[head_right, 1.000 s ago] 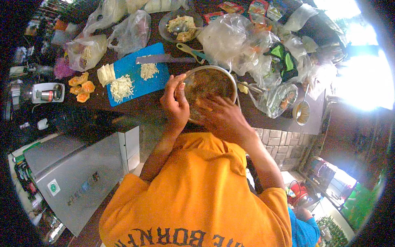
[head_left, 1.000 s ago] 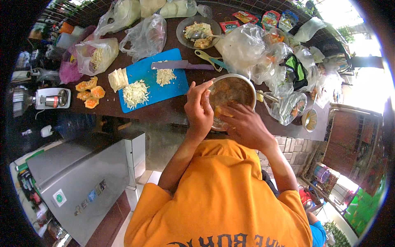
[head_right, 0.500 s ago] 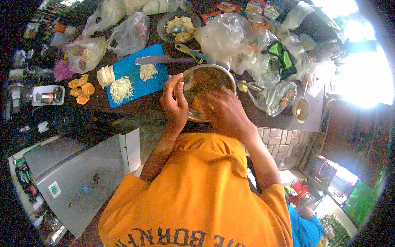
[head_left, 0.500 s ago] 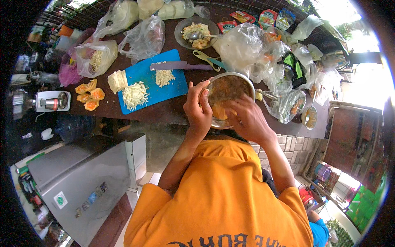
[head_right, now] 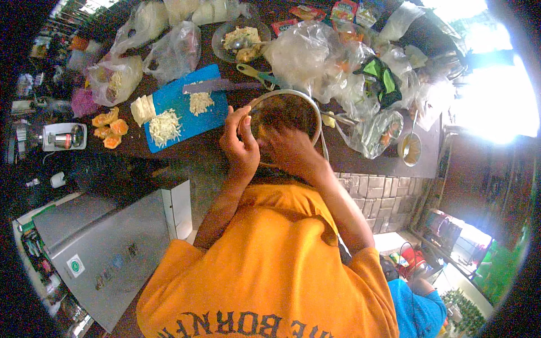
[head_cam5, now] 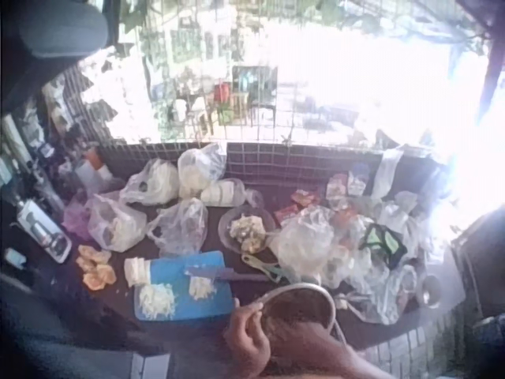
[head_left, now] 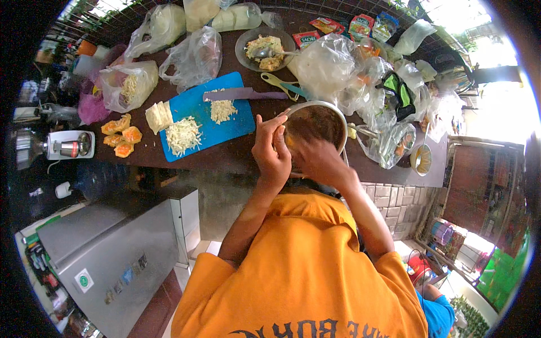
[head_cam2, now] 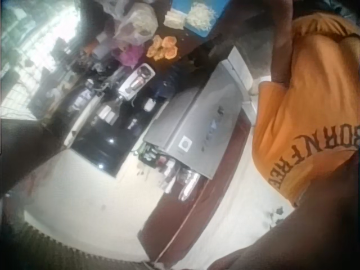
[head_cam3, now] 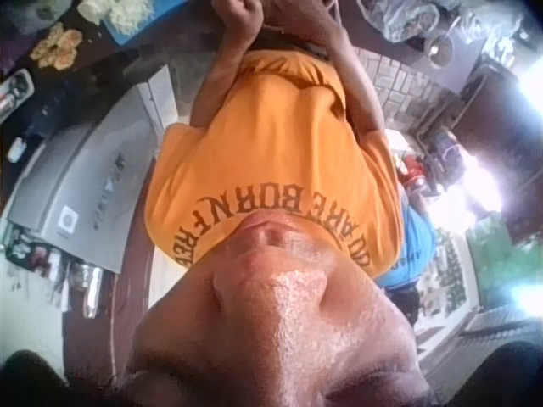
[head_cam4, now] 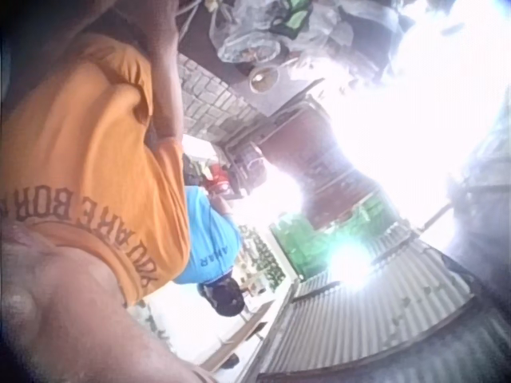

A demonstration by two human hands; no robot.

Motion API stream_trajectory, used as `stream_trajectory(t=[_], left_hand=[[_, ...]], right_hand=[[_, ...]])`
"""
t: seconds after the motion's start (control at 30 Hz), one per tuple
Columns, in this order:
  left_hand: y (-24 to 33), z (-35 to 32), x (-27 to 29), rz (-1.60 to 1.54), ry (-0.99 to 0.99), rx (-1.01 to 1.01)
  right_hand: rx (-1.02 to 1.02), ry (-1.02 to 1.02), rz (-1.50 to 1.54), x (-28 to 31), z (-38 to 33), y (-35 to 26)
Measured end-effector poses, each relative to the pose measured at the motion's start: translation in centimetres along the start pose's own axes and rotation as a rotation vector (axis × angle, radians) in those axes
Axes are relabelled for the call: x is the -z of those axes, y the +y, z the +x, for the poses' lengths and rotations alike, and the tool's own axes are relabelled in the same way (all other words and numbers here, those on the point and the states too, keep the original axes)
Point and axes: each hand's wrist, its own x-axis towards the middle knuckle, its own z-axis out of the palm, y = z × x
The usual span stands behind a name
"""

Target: The person mixes ingredients in a metal bowl, forms a flat meat patty by hand, and adds flour from a plastic bag to the mixture.

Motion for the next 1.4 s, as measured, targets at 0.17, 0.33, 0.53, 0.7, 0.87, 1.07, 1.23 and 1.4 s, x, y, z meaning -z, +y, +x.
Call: stream_trajectory(t=[0.17, 0.33, 0.53, 0.7, 0.87, 1.07, 1.23, 1.4], left_hand=[[-0.7, 0.2, 0.7, 0.045, 0.009, 0.06], [0.1, 0.1, 0.2, -0.005, 0.01, 0.046], [-0.7, -0.3, 0.2, -0.021, 0.036, 0.158], [-0.1, -0.4, -0.6, -0.087, 0.003, 0.181], [-0.5, 0.3, -1.2, -0.187, 0.109, 0.274], [0.2, 1.0, -0.4, -0.174, 0.06, 0.299], [-0.9, 0.5, -0.6, -0.215, 0.099, 0.341], [-0.5, 0.3, -0.9, -0.237, 0.121, 0.315]], right_hand=[[0.192, 0.272, 0.098, 4.1, -2.8, -2.8], [-0.056, 0.23, 0.197, 0.5, -0.4, -0.2], [-0.034, 0.34, 0.227, 2.6, -1.2, -1.4], [-0.126, 0.297, 0.069, 2.2, 0.2, -1.4], [-0.269, 0.051, 0.069, 2.6, 1.4, -1.2], [-0.203, 0.28, 0.402, 5.1, 2.3, -0.8], [-0.162, 0.159, 0.132, 5.1, 3.0, -0.9], [0.126, 0.113, 0.219, 0.2, 2.7, -0.8]])
